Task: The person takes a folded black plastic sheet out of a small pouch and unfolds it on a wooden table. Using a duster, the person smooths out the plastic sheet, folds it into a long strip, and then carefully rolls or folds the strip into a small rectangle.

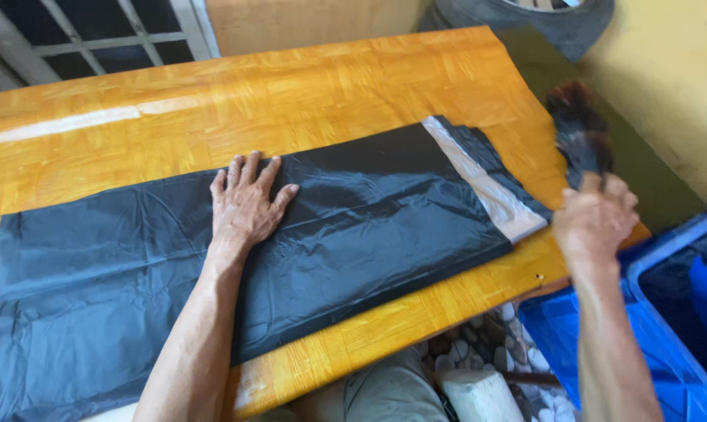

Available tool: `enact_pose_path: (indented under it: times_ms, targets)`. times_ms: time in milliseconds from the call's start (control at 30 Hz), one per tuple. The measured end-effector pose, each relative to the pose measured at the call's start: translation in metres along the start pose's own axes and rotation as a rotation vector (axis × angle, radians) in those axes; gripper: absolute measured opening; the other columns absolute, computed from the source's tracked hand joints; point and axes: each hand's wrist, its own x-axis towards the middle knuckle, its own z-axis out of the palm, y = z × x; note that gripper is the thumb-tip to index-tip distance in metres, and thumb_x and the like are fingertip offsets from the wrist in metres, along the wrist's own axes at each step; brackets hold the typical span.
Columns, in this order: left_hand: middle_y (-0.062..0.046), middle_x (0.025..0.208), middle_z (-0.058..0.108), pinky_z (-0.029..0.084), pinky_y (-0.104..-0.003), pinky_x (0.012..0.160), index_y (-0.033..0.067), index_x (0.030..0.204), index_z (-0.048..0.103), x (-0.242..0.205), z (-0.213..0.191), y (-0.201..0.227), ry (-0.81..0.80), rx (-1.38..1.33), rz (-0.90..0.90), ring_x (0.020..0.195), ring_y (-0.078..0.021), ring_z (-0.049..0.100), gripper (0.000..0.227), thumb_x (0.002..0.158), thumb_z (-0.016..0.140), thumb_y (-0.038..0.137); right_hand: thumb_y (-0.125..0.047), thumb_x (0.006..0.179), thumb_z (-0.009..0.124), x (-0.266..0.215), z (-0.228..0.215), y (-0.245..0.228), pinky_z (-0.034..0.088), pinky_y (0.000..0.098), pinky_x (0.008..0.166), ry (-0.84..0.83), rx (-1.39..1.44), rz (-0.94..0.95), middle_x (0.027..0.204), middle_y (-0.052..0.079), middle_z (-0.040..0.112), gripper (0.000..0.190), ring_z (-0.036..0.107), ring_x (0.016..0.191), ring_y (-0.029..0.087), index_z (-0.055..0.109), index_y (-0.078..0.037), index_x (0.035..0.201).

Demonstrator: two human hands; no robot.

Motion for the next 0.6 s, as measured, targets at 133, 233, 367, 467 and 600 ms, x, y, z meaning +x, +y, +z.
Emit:
enact_pose_path:
  times_ms: [133, 233, 367, 467, 600]
  targets:
    - [-0.008, 0.165, 0.037, 0.016, -0.055, 0.124, 0.0327, 0.156, 0.044, -0.002, -0.026, 0.015, -0.212, -0.037, -0.119, 0.156, -0.0310, 0.024, 0.067, 0.100, 0.040, 0.069, -0.013, 0.110, 0.055, -0.018, -0.165, -0.146, 0.039, 0.0660, 0.104, 0.040, 0.757, -0.504, 0.136, 0.041, 0.050, 0.038, 0.045, 0.127, 0.059, 0.057, 0.004, 0.143]
    - [-0.011, 0.165, 0.036, 0.017, -0.056, 0.123, 0.0303, 0.157, 0.043, -0.002, -0.029, 0.012, -0.215, -0.054, -0.076, 0.155, -0.0338, 0.024, 0.068, 0.101, 0.039, 0.067, -0.030, 0.098, 0.063, -0.031, -0.154, -0.193, 0.032, 0.0779, 0.106, -0.086, 0.660, -0.836, 0.156, 0.033, 0.041, 0.054, 0.036, 0.143, 0.054, 0.056, -0.005, 0.145]
    - [-0.009, 0.164, 0.039, 0.018, -0.055, 0.124, 0.0311, 0.156, 0.046, -0.001, -0.026, 0.013, -0.175, -0.018, -0.109, 0.155, -0.0316, 0.027, 0.065, 0.101, 0.041, 0.065, -0.063, 0.104, 0.032, -0.036, -0.115, -0.209, 0.012, 0.0697, 0.120, -0.589, 0.527, -0.755, 0.169, 0.022, 0.020, 0.076, 0.018, 0.155, 0.043, 0.027, -0.016, 0.163]
    - [-0.009, 0.163, 0.040, 0.018, -0.055, 0.123, 0.0305, 0.156, 0.046, -0.003, -0.028, 0.012, -0.175, -0.039, -0.114, 0.155, -0.0321, 0.027, 0.064, 0.101, 0.042, 0.063, -0.063, 0.105, 0.030, -0.035, -0.111, -0.209, 0.011, 0.0669, 0.122, -0.586, 0.428, -0.698, 0.170, 0.023, 0.016, 0.077, 0.015, 0.156, 0.041, 0.022, -0.014, 0.164]
    - [-0.010, 0.164, 0.038, 0.017, -0.057, 0.124, 0.0297, 0.155, 0.046, -0.004, -0.025, 0.010, -0.187, -0.065, -0.099, 0.155, -0.0338, 0.025, 0.064, 0.101, 0.043, 0.063, -0.074, 0.102, 0.022, -0.028, -0.150, -0.232, 0.019, 0.0750, 0.114, -0.615, 0.257, -0.611, 0.161, 0.027, 0.032, 0.084, 0.025, 0.152, 0.043, 0.031, -0.016, 0.161]
